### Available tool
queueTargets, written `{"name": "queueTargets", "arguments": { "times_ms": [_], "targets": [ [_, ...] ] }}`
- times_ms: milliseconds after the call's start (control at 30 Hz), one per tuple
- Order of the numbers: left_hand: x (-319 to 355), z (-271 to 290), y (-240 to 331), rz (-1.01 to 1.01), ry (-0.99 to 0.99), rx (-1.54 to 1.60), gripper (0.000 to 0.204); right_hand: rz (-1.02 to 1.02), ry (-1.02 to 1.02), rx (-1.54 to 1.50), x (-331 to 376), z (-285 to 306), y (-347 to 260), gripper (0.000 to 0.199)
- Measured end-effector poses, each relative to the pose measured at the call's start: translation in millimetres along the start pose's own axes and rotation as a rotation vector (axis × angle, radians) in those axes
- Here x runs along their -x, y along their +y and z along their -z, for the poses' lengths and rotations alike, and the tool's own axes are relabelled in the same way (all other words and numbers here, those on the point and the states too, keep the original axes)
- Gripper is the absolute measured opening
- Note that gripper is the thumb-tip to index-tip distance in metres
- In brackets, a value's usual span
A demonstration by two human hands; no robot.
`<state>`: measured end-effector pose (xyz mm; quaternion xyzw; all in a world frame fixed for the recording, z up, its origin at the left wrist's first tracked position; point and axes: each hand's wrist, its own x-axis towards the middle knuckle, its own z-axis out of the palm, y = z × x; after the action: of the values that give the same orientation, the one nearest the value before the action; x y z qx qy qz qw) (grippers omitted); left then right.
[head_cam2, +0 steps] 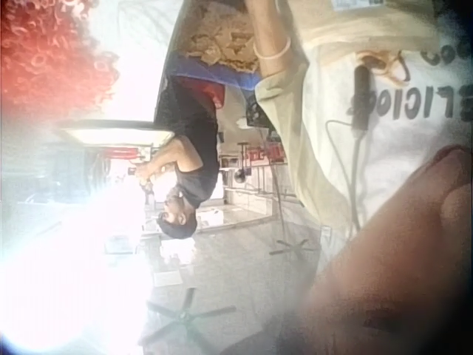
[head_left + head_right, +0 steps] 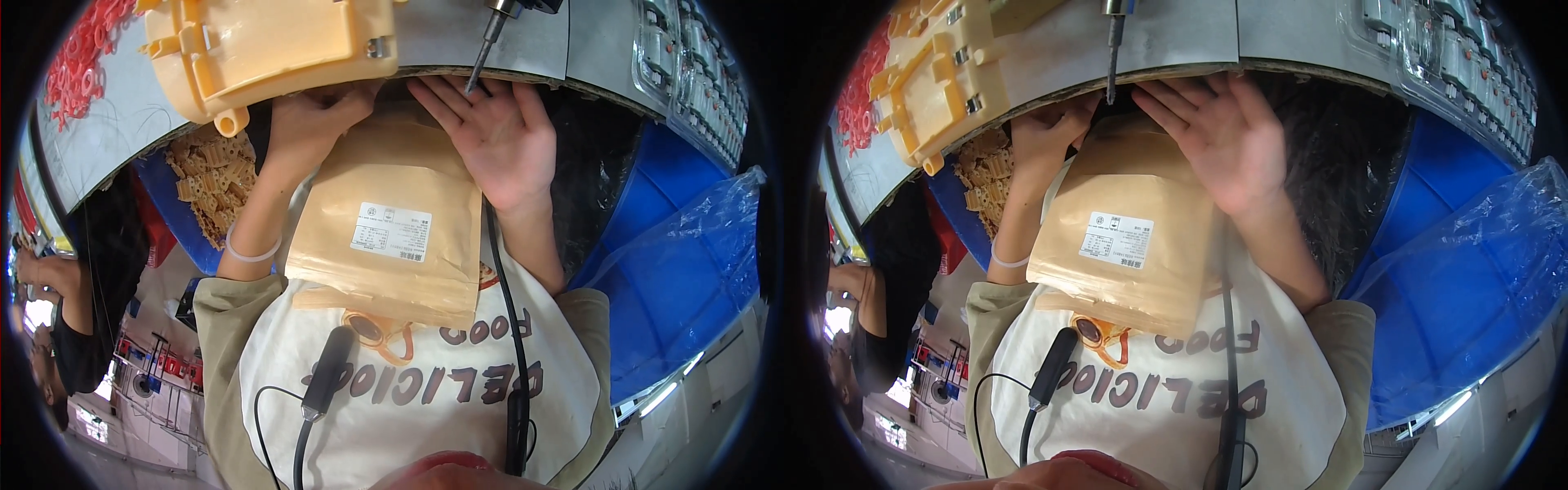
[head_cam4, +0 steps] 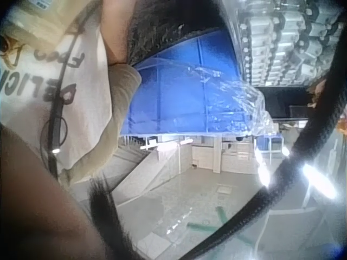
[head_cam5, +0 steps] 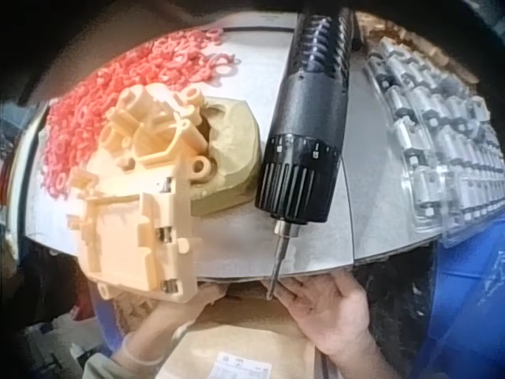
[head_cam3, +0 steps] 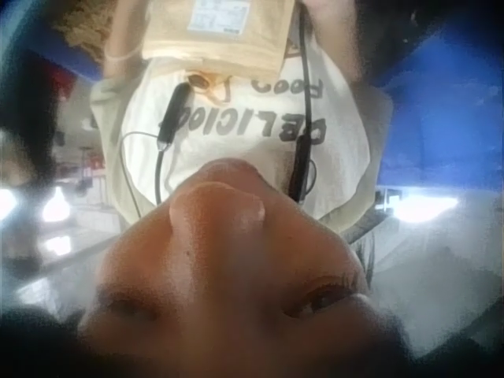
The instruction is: The person assembles small plastic components for a toy by hand, using an electric screwdriver to secure screws into a yellow plastic housing with pink plastic rings.
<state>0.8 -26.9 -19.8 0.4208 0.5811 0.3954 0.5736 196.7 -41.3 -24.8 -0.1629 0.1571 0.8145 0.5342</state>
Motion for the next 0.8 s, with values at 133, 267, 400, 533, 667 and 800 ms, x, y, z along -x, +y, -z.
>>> {"name": "queueTargets", "arguments": {
  "times_ms": [133, 267, 400, 533, 667, 800],
  "targets": [
    [-1, 2, 1, 0.189, -0.145, 0.145, 0.012, 0.036, -0.037, 0.350, 0, -7, 4, 0.038],
    [-5, -1, -1, 0.293, -0.208, 0.248, 0.012, 0.053, -0.075, 0.478, -1, -18, 8, 0.038],
    [-9, 1, -7, 0.279, -0.233, 0.302, 0.015, 0.107, 0.001, 0.706, -1, -24, 10, 0.024],
    [-6, 5, -10, 0.326, -0.196, 0.326, 0.005, 0.112, 0.081, 0.763, -2, -36, 11, 0.021],
    [-3, 13, -31, 0.341, -0.233, 0.270, 0.005, 0.086, 0.096, 0.820, 2, -30, 11, 0.017],
    [-4, 1, 8, 0.372, -0.179, 0.358, 0.007, 0.019, 0.073, 0.886, 2, -21, 5, 0.020]
  ]
}}
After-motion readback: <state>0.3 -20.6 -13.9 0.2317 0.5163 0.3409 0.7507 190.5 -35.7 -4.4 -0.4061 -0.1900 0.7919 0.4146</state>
